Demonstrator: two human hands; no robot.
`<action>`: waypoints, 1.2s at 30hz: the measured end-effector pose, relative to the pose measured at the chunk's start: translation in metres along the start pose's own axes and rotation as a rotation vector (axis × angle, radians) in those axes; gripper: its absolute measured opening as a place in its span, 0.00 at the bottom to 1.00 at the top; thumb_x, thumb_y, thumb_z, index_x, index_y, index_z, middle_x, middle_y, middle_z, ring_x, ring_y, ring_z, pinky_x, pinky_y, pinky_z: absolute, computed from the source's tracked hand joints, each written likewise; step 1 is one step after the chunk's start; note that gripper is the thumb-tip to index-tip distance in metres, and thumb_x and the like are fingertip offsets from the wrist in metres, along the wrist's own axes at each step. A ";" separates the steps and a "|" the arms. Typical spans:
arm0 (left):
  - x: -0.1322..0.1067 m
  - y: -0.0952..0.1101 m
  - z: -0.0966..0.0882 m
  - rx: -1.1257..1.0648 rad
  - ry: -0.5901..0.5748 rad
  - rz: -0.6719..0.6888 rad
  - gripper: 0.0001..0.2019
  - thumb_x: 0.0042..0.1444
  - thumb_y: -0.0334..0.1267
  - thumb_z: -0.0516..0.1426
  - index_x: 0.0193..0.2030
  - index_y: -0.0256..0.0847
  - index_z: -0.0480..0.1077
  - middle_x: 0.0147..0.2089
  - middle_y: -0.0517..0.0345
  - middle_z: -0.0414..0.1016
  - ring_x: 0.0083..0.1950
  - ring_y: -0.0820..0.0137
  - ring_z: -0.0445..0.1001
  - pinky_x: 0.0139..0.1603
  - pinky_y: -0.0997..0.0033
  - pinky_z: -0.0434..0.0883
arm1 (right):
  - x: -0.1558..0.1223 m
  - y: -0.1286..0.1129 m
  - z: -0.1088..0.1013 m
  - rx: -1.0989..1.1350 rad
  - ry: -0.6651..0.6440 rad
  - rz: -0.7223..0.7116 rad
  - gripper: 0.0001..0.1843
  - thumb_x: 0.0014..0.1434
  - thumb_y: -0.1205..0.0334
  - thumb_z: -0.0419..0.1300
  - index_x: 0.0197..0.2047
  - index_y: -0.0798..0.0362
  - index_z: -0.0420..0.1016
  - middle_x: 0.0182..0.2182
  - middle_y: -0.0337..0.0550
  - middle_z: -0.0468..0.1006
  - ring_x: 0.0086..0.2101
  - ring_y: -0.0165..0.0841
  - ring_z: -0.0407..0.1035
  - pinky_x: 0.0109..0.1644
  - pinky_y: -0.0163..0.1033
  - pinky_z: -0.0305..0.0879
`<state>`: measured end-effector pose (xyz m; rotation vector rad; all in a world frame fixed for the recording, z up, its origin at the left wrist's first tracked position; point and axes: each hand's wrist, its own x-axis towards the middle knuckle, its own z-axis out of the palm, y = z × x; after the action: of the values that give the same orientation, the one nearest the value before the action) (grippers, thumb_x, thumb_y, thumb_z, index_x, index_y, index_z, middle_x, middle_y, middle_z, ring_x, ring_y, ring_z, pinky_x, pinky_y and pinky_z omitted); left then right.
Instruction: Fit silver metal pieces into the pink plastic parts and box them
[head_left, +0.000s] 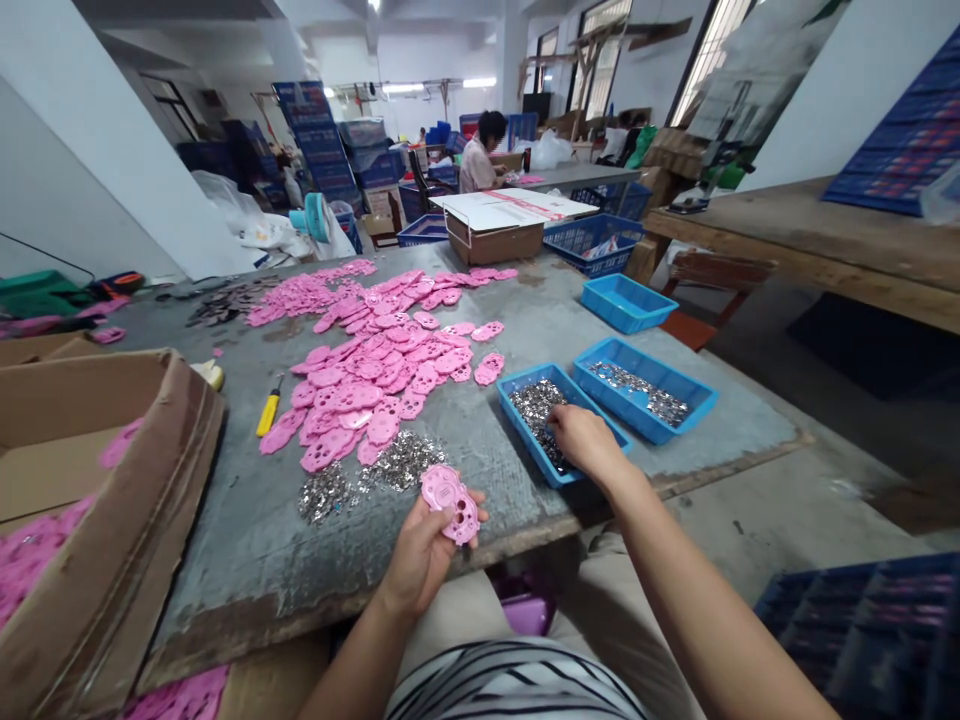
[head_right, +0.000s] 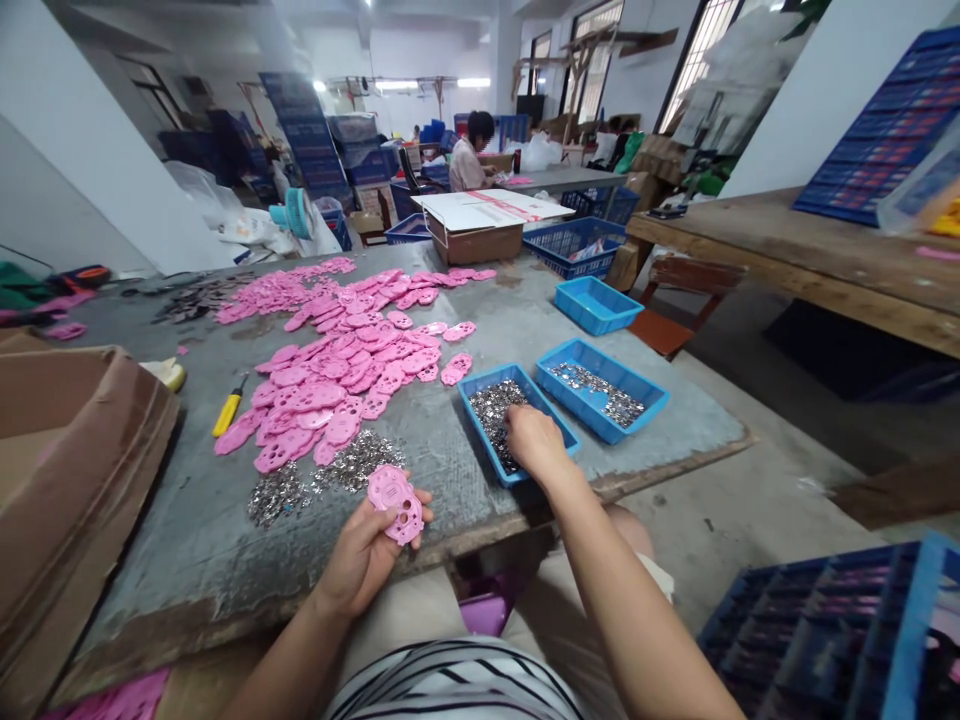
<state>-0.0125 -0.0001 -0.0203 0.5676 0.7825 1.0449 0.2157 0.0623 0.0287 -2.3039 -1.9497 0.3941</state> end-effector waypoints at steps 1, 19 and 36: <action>0.000 0.000 0.000 0.003 0.003 -0.002 0.29 0.47 0.31 0.61 0.57 0.39 0.60 0.39 0.49 0.78 0.37 0.61 0.78 0.26 0.71 0.70 | 0.000 0.001 0.000 0.017 0.012 -0.004 0.14 0.62 0.68 0.50 0.42 0.55 0.76 0.46 0.54 0.78 0.47 0.43 0.72 0.45 0.40 0.61; -0.006 -0.012 0.024 0.292 0.303 0.235 0.20 0.36 0.33 0.66 0.38 0.38 0.66 0.27 0.62 0.74 0.25 0.74 0.71 0.23 0.77 0.67 | -0.069 -0.058 0.034 0.805 -0.080 -0.387 0.07 0.56 0.73 0.55 0.28 0.53 0.68 0.22 0.34 0.74 0.25 0.27 0.66 0.30 0.30 0.58; -0.008 -0.005 0.021 0.428 0.429 0.317 0.13 0.37 0.34 0.64 0.31 0.38 0.68 0.23 0.63 0.73 0.20 0.76 0.67 0.20 0.77 0.65 | -0.072 -0.063 0.043 0.758 -0.028 -0.395 0.09 0.58 0.68 0.58 0.25 0.53 0.69 0.26 0.37 0.75 0.29 0.29 0.67 0.34 0.33 0.58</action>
<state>0.0043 -0.0107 -0.0087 0.8656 1.3437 1.3223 0.1334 -0.0014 0.0119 -1.4219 -1.7713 0.9213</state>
